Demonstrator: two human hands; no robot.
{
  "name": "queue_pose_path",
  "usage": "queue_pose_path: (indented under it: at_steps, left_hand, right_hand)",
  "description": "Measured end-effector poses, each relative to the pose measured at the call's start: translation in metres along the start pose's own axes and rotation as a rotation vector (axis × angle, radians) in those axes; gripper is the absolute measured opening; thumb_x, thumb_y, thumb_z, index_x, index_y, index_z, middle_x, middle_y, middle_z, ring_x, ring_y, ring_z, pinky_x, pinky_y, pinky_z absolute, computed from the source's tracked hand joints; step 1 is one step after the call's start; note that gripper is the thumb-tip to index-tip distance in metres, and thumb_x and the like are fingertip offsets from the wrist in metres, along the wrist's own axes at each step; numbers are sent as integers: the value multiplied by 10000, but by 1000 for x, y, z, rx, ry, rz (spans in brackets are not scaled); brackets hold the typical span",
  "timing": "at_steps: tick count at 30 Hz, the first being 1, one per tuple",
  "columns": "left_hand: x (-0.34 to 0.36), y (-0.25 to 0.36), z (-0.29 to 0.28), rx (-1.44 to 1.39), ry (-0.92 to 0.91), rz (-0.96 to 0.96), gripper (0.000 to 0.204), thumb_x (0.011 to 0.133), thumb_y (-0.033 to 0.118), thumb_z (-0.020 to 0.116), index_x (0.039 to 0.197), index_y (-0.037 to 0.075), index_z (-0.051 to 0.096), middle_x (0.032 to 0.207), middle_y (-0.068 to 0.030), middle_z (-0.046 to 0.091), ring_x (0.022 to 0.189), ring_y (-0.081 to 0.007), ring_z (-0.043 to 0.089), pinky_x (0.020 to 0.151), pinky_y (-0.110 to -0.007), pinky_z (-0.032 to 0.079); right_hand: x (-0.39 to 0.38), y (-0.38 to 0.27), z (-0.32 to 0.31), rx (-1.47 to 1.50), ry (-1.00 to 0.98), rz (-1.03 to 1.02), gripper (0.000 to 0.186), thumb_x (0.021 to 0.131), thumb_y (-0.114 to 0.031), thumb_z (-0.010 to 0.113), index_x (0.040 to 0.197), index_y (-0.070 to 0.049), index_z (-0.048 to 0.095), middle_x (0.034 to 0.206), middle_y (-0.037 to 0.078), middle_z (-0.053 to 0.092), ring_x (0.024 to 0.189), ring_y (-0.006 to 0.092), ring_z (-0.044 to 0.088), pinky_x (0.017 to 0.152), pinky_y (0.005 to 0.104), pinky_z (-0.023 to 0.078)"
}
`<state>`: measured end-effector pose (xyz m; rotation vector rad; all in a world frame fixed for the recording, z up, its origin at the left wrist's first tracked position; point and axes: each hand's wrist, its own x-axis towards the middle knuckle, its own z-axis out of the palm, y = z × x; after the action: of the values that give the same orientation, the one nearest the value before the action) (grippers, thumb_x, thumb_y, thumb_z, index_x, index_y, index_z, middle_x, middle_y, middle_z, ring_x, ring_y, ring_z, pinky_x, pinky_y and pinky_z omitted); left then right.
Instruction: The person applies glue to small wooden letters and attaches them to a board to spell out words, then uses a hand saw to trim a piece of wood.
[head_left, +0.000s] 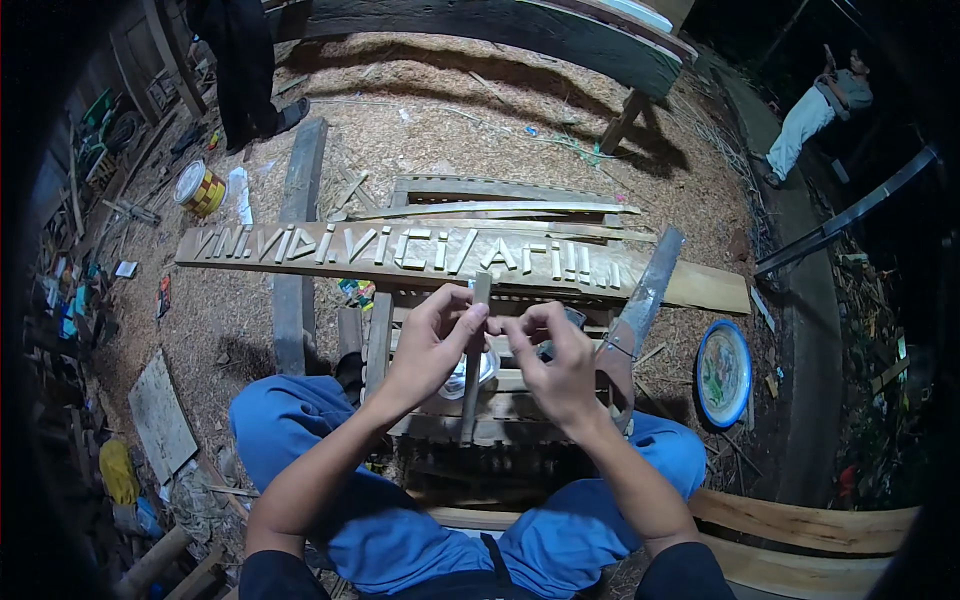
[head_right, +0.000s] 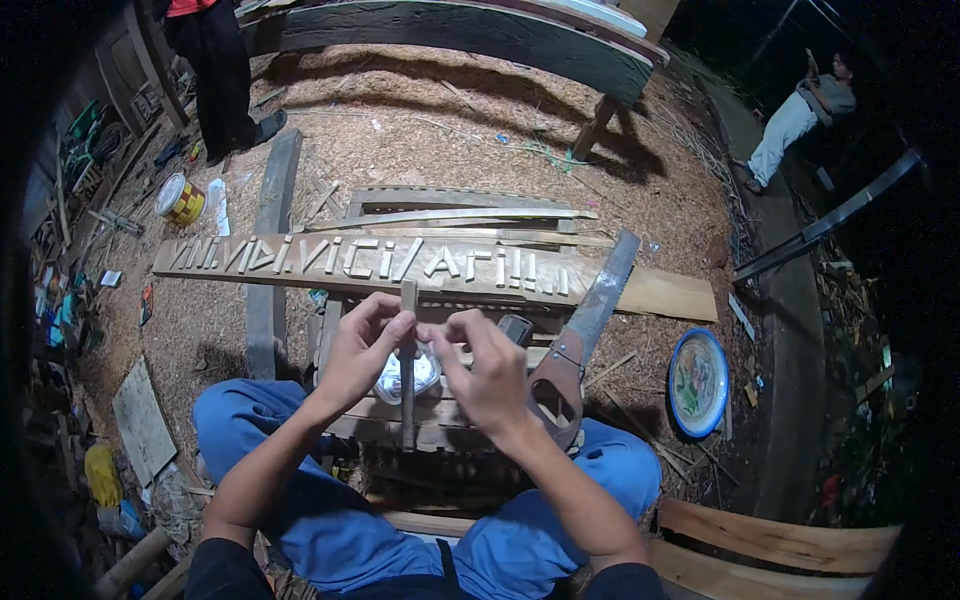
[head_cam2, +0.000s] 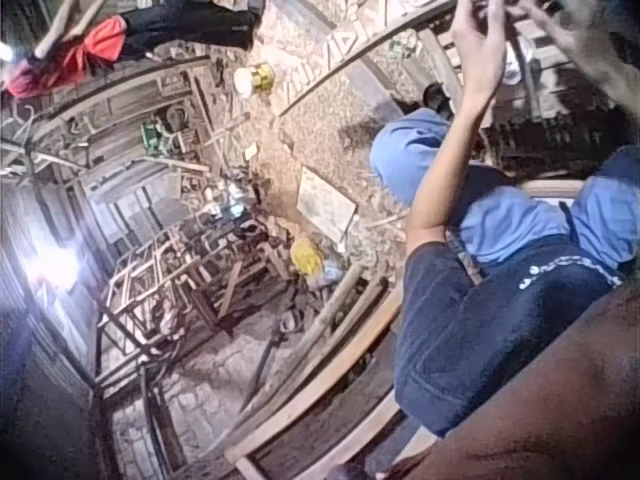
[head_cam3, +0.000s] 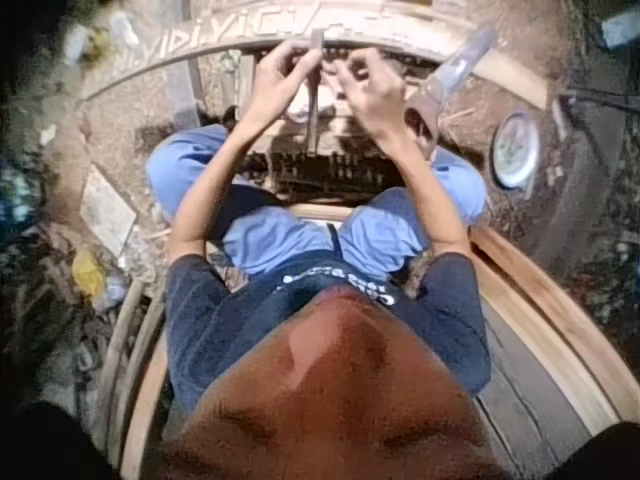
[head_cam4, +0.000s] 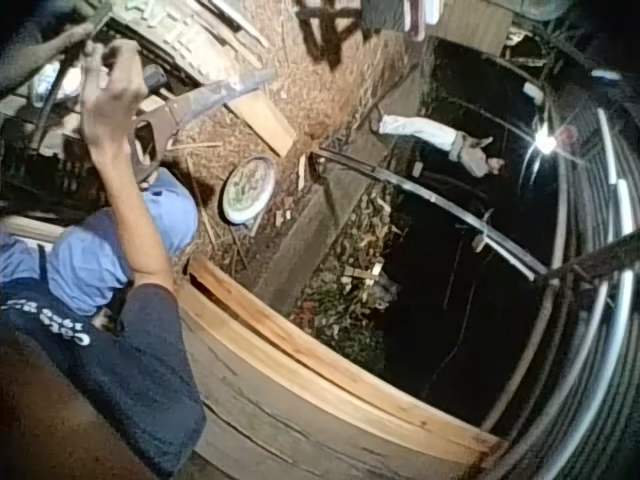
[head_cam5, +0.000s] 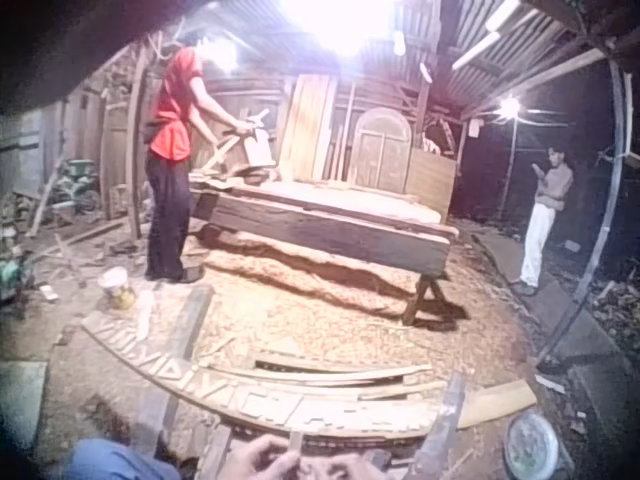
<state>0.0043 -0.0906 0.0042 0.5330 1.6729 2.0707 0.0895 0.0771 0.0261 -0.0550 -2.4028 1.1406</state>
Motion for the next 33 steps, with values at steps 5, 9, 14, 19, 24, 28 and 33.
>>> queue_pose_path:
  at_steps: [5,9,14,19,24,28,33]
  left_hand:
    - [-8,5,8,8,-73,-47,342,1084,176,593,1390,30,544,903,-46,708,845,-83,663,737,-254,521]
    - [-9,8,12,162,-149,-49,457,1083,168,580,1533,121,511,864,-14,675,789,-61,621,714,-248,503]
    - [-9,15,25,177,-184,-78,422,1092,160,561,1510,99,549,839,13,626,752,-54,593,683,-236,490]
    - [-6,9,41,125,-219,-110,350,1104,177,546,1438,75,579,761,29,570,658,-36,524,573,-224,429]
    - [-11,4,58,251,-241,-153,281,1065,214,634,1298,58,610,714,22,545,616,-31,431,537,-252,352]
    - [-6,-5,66,340,-269,-103,276,1052,223,656,1262,51,604,707,16,576,608,-29,431,524,-257,336]
    - [-1,-11,72,222,-247,-153,287,1072,229,625,1312,82,571,758,34,576,627,-9,450,500,-210,320]
  right_hand:
    - [7,4,-18,-229,125,-41,157,925,-131,736,1032,-44,661,888,111,689,858,285,682,778,398,540]
    - [-1,20,-38,-451,36,-41,404,900,-167,742,1273,-60,629,1196,151,635,1185,345,572,1023,473,434]
    - [-28,40,-54,-661,-112,87,627,882,-203,772,1451,-93,536,1429,188,470,1379,392,413,1145,519,332]
    - [-52,47,-65,-695,-219,162,775,858,-282,810,1529,-120,458,1530,236,387,1473,410,306,1202,606,208]
    - [-61,40,-66,-712,-284,169,919,824,-331,837,1598,-150,377,1616,251,267,1519,449,228,1217,587,191]
    - [-64,45,-66,-647,-265,213,942,793,-260,840,1603,-153,371,1623,244,252,1509,457,234,1202,589,245]
    - [-61,41,-69,-629,-243,224,961,740,-169,825,1595,-150,387,1612,242,261,1485,465,260,1189,593,284]
